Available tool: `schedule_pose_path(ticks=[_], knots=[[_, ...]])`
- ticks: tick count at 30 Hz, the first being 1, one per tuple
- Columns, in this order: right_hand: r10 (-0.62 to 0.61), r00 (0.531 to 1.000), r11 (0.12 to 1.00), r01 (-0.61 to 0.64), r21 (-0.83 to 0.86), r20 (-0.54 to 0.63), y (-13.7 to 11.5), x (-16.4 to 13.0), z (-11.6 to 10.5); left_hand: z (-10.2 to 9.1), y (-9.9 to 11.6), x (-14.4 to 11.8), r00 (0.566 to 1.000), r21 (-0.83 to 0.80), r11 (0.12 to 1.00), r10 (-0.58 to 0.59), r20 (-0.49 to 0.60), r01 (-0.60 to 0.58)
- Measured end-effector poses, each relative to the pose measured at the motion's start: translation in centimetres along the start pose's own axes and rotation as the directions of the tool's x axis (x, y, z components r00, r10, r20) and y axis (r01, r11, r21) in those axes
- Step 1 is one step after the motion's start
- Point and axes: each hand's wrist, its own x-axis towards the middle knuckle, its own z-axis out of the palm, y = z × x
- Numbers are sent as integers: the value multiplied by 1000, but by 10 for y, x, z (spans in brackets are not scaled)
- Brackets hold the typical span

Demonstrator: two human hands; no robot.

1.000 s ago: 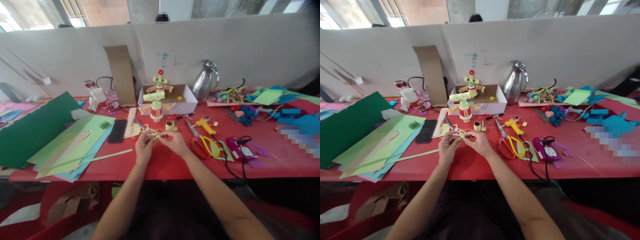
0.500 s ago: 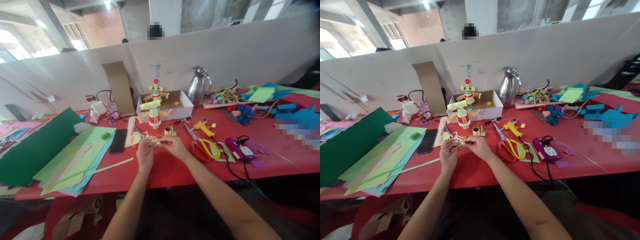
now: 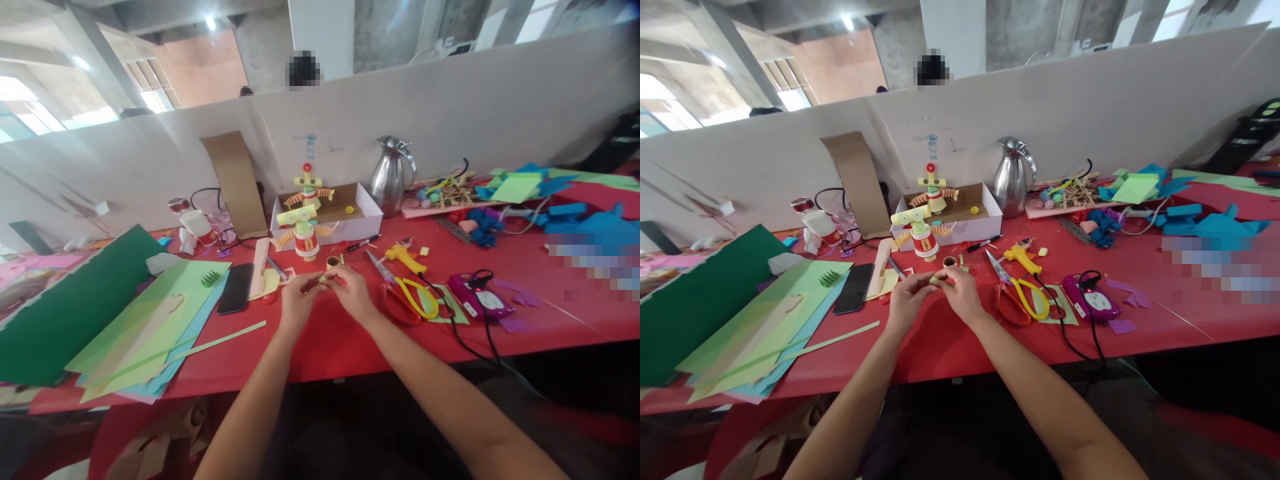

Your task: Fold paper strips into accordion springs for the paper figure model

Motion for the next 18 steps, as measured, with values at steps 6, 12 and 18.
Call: schedule_pose_path(ticks=[6,12,18], knots=[[58,996,998,-60,35,62,1,-3,4,0,-11,-3,990,90,992,97,-107,-88],[125,979,990,-134,48,162,0,-4,7,-12,-14,-6,979,112,976,195,-61,-188],[232,960,959,-253,129,156,1,-6,13,-12,-13,-10,944,187,941,306,-121,-281]])
